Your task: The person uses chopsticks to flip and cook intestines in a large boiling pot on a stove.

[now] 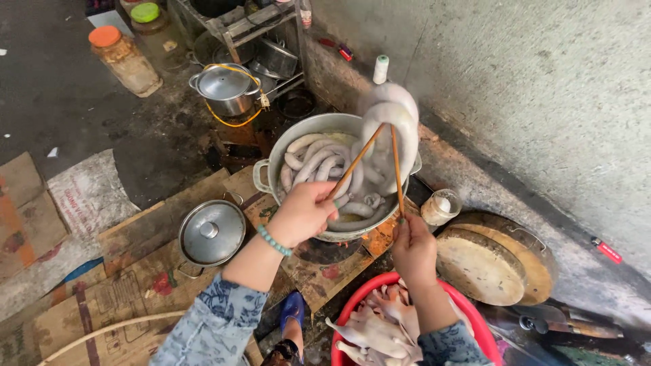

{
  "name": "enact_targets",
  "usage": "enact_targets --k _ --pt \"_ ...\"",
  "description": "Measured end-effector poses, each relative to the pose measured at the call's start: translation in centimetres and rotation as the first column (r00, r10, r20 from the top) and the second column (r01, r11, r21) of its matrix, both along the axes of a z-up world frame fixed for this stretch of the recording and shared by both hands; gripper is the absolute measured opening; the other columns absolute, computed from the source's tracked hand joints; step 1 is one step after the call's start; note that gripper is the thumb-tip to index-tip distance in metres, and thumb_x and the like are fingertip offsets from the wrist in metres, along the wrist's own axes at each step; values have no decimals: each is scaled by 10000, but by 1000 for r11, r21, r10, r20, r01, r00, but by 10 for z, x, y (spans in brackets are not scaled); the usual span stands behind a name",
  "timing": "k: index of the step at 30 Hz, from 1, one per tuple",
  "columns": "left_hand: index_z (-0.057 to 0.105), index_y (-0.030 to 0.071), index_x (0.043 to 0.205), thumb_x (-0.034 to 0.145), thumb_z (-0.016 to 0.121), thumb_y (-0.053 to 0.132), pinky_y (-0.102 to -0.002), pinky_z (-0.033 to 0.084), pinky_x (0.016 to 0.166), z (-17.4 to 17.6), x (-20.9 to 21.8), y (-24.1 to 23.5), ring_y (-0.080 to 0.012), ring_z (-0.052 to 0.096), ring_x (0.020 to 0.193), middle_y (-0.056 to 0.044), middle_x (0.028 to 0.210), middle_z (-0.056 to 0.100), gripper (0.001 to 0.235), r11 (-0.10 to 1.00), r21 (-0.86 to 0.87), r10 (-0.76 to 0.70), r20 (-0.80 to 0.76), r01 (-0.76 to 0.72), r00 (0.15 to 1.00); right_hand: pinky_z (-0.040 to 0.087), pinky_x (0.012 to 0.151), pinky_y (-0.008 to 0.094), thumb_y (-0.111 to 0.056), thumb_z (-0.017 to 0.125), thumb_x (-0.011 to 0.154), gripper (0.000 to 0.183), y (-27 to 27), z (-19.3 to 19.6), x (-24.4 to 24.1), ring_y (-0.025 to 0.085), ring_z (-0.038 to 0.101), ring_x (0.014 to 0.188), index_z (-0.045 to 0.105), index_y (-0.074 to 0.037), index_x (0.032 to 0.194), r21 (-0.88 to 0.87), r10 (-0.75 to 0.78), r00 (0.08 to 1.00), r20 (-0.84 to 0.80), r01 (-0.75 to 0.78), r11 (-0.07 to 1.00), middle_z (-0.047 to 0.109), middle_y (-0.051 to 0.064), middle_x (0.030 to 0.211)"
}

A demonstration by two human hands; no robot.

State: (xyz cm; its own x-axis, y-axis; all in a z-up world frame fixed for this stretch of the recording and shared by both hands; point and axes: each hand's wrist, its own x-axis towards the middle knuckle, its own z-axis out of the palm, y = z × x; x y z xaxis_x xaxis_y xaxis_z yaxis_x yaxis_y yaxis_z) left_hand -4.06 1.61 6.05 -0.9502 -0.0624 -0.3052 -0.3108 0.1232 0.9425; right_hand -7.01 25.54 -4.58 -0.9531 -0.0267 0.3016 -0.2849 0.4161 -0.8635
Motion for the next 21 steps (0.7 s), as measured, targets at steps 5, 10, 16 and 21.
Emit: enact_targets --k 5,10,16,21 --pt "665 34 1310 950 566 9 -230 422 405 41 6 -3 -60 504 481 -58 788 674 374 997 -11 71 -4 -71 997 545 610 333 -68 570 1001 157 -7 34 -5 176 678 631 682 8 1081 86 21 1000 -5 -20 996 689 122 721" --pt "619 42 1371 942 551 -18 -234 369 384 57 29 -19 -70 449 452 -76 799 648 439 995 71 82 -129 -74 988 564 631 330 -52 562 985 185 -23 48 -3 176 711 688 644 3 1142 40 130 986 -107 -127 991 711 121 782" --pt "614 47 1393 935 561 -29 -213 373 400 35 57 -42 -60 449 490 -73 843 683 467 953 229 223 -88 -199 971 565 597 453 -93 585 961 192 -61 57 15 389 719 677 654 -63 1138 175 154 986 -60 -142 974 693 234 776" --pt "611 37 1379 945 555 -11 -232 359 382 -32 63 -67 -92 483 486 -84 817 657 440 940 194 270 82 -281 959 562 670 543 -120 564 973 131 -87 -24 18 477 697 757 626 -56 1069 226 170 984 48 -176 958 697 270 794"
